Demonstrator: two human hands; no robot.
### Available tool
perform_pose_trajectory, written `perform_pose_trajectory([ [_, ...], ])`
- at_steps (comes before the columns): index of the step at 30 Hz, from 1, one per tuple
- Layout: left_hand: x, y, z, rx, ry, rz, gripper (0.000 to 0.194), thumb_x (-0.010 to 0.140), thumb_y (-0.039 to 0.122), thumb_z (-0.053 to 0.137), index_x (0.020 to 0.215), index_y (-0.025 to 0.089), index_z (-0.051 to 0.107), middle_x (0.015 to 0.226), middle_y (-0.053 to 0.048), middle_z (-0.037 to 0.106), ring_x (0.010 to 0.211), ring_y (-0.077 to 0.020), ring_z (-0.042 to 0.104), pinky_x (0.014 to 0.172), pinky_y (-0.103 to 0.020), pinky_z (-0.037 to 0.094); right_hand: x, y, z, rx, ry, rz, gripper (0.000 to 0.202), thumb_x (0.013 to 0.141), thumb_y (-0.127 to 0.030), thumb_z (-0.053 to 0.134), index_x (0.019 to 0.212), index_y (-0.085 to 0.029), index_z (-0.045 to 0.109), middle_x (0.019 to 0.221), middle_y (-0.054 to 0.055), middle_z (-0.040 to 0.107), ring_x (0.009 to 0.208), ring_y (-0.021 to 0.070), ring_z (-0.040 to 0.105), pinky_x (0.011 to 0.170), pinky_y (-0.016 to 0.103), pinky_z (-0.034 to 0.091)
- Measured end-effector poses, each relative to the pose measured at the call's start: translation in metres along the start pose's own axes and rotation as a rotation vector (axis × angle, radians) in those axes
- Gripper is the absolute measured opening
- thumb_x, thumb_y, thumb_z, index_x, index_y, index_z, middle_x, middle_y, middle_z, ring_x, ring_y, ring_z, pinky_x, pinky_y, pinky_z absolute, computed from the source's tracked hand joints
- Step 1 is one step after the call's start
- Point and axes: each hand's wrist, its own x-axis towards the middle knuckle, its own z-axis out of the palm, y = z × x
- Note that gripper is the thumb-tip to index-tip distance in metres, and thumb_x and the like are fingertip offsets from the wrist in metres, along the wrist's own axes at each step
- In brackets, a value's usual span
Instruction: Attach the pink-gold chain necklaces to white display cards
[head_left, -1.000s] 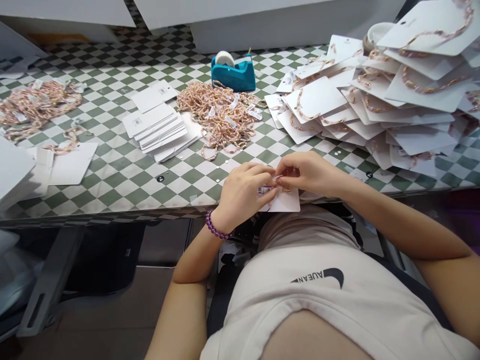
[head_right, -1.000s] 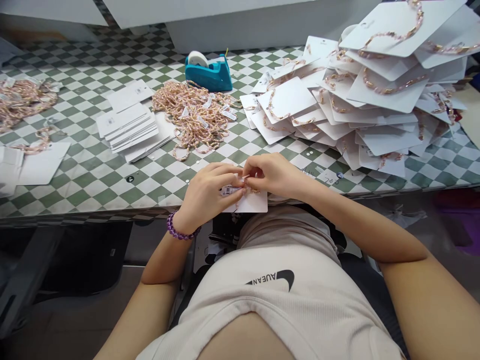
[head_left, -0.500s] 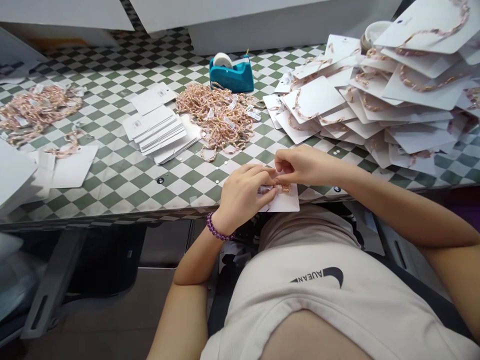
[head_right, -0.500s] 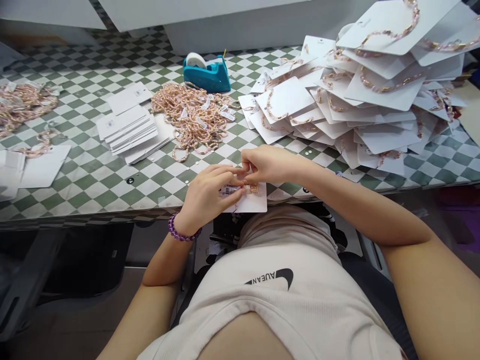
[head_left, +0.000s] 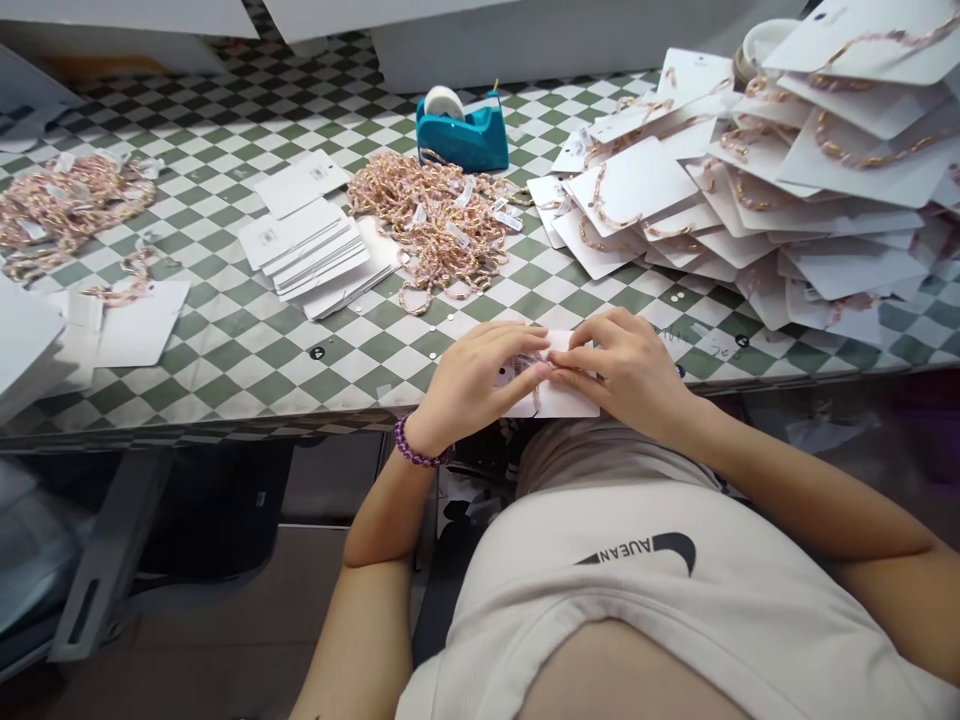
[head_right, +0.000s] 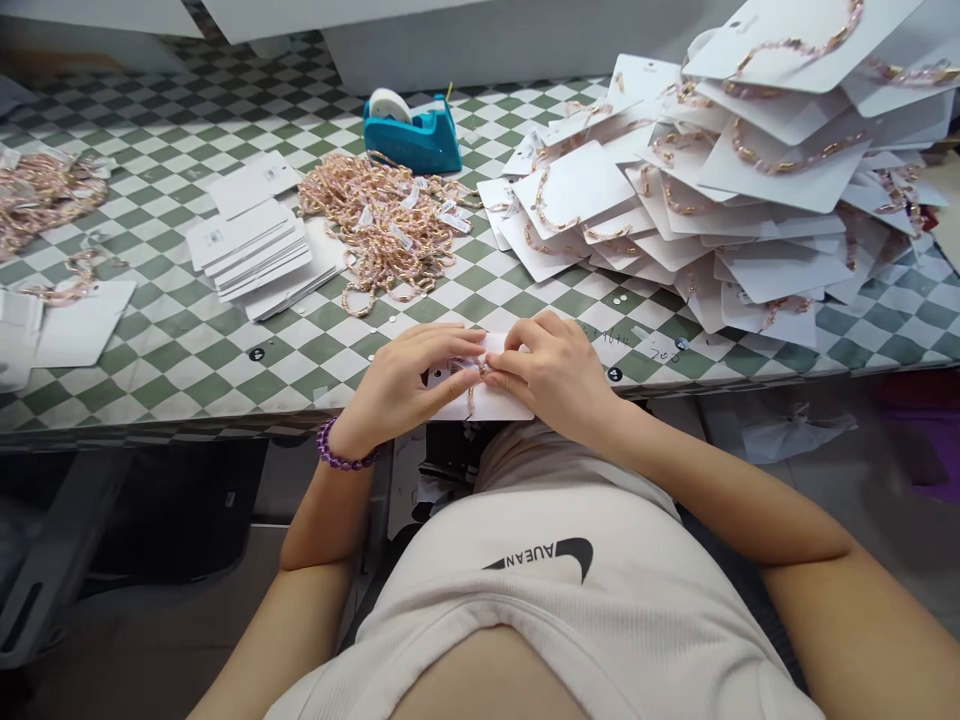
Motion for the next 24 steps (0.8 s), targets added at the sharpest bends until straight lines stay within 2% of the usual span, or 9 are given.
perform_pose_trajectory([
  [3, 0.000, 0.002, -0.001, 0.009, 0.009, -0.014, 0.021, 0.095, 0.034, 0.057, 0.107, 0.020, 0.067, 0.120, -0.005, 0.072, 0.116, -0.0191, 0.064, 0.105, -0.037, 0.048, 0.001, -0.001, 0.002, -0.046, 0.017, -0.001, 0.024, 0.095, -0.038, 0.058, 0.089, -0.024, 0.076, 0.088, 0.003, 0.069, 0.091, 0.0192, 0.052, 0.084, 0.035, 0.036],
  [7, 0.002, 0.006, 0.002, 0.044, 0.035, -0.032, 0.018, 0.096, 0.028, 0.054, 0.104, 0.019, 0.067, 0.118, -0.004, 0.073, 0.115, -0.0184, 0.064, 0.103, -0.036, 0.049, -0.002, 0.002, 0.004, -0.118, 0.103, -0.069, 0.023, 0.095, -0.039, 0.057, 0.089, -0.026, 0.075, 0.088, 0.001, 0.070, 0.093, 0.0192, 0.053, 0.091, 0.037, 0.036],
  [11, 0.002, 0.007, 0.005, 0.058, 0.057, -0.026, 0.017, 0.096, 0.024, 0.053, 0.102, 0.018, 0.067, 0.117, -0.005, 0.073, 0.113, -0.0188, 0.064, 0.102, -0.036, 0.050, -0.014, -0.004, -0.004, -0.139, 0.177, -0.124, 0.015, 0.093, -0.032, 0.059, 0.101, -0.028, 0.072, 0.100, 0.000, 0.072, 0.102, 0.0203, 0.056, 0.099, 0.039, 0.036],
  [13, 0.001, 0.007, 0.007, 0.057, 0.055, -0.033, 0.017, 0.096, 0.024, 0.053, 0.103, 0.018, 0.067, 0.117, -0.005, 0.072, 0.114, -0.0193, 0.063, 0.102, -0.037, 0.049, -0.024, -0.012, -0.009, -0.090, 0.170, -0.159, 0.016, 0.089, -0.025, 0.062, 0.104, -0.027, 0.068, 0.108, -0.002, 0.073, 0.107, 0.0195, 0.058, 0.097, 0.037, 0.040],
  [15, 0.001, 0.007, 0.008, 0.064, 0.057, -0.049, 0.017, 0.095, 0.023, 0.053, 0.104, 0.019, 0.067, 0.118, -0.005, 0.072, 0.115, -0.0198, 0.062, 0.102, -0.037, 0.049, -0.033, -0.020, -0.012, -0.031, 0.149, -0.195, 0.014, 0.085, -0.021, 0.064, 0.099, -0.024, 0.065, 0.110, -0.002, 0.074, 0.106, 0.0181, 0.060, 0.092, 0.033, 0.043],
  [19, 0.000, 0.010, 0.011, 0.110, 0.083, -0.053, 0.019, 0.095, 0.022, 0.050, 0.103, 0.018, 0.067, 0.117, -0.005, 0.072, 0.113, -0.0203, 0.061, 0.100, -0.036, 0.049, -0.040, -0.033, -0.010, -0.050, 0.120, -0.169, 0.008, 0.083, -0.024, 0.064, 0.083, -0.020, 0.058, 0.114, 0.004, 0.073, 0.102, 0.0200, 0.060, 0.087, 0.033, 0.045],
  [24, 0.001, 0.013, 0.015, 0.175, 0.058, -0.075, 0.024, 0.095, 0.022, 0.046, 0.110, 0.018, 0.065, 0.119, -0.007, 0.070, 0.112, -0.0235, 0.059, 0.099, -0.040, 0.047, -0.039, -0.038, -0.008, -0.131, 0.076, -0.139, 0.009, 0.082, -0.024, 0.064, 0.083, -0.019, 0.056, 0.119, 0.008, 0.071, 0.105, 0.0231, 0.058, 0.087, 0.036, 0.042],
])
